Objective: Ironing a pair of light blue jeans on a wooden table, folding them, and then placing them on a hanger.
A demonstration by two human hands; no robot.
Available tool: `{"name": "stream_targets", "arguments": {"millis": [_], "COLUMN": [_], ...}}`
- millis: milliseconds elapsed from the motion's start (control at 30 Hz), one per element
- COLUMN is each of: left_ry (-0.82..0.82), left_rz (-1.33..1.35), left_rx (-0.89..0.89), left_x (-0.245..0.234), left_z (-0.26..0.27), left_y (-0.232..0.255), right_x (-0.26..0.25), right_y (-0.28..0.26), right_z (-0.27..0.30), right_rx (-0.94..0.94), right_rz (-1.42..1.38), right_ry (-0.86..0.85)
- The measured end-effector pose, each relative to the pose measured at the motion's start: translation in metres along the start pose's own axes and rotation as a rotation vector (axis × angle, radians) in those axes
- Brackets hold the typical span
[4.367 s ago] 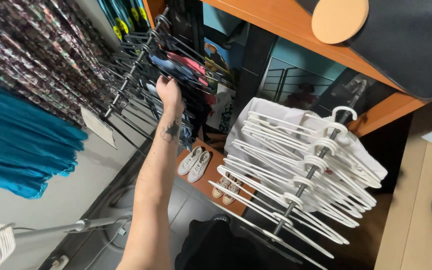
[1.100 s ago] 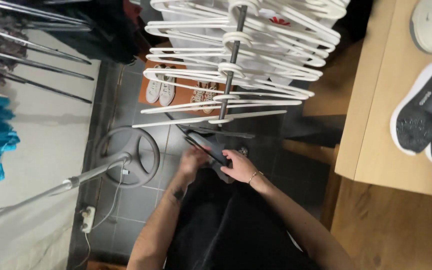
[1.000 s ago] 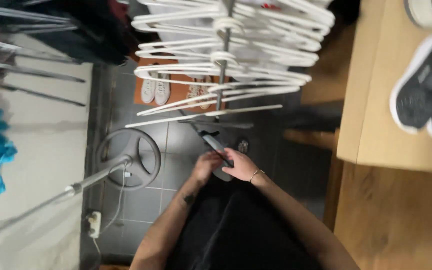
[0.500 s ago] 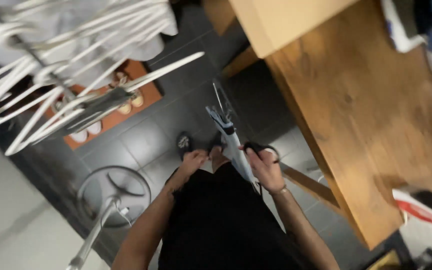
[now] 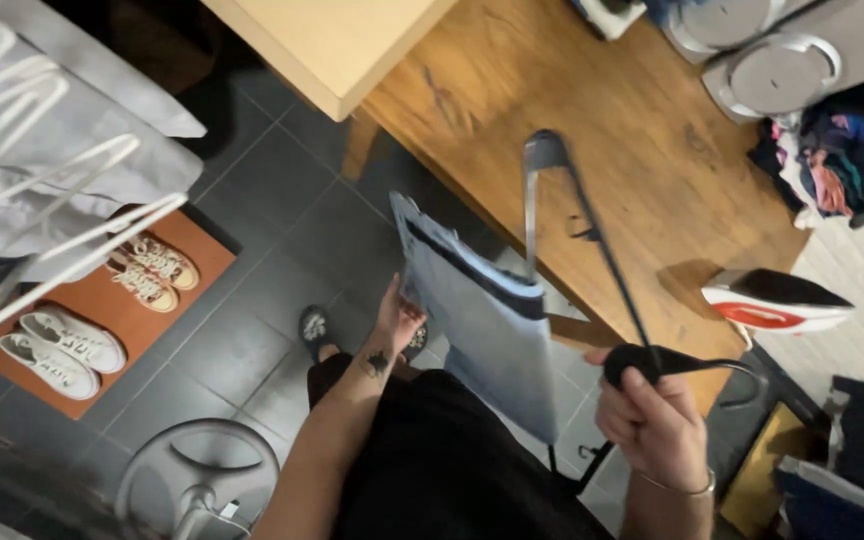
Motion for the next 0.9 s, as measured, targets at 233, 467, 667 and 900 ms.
{"name": "stream_targets", "arguments": {"millis": [233, 467, 667, 900], "left_ry": [-0.253, -0.308, -0.353, -0.789], "left_rz": [0.066, -0.034, -0.115, -0.295], "left_rx": [-0.01, 0.089, 0.181, 0.429], "left_x": [0.053, 0.082, 0.126, 0.223], "left_z": [0.047, 0.057, 0.111, 0.225], "left_y": [0.031, 0.064, 0.093, 0.108], "right_x": [-0.061, -0.078, -0.112, -0.204], "right_y": [-0.017, -0.008, 0.038, 0.128], "right_z": [0.034, 0.023, -0.013, -0.072], "right_rx": [-0.199, -0.181, -0.208, -0.084], "right_rz": [0.009, 0.084, 0.051, 0.376], "right_ry": [0.135, 0.398, 0.591, 0.915]}}
Point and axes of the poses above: each hand's wrist, its own z-axis away from the middle knuckle, its own x-axis out of the palm, y = z × x, the point moved 5 cm from there along -z, towards the middle knuckle, and after that the axes turned 12 degrees about x, right-handed, at the moved point
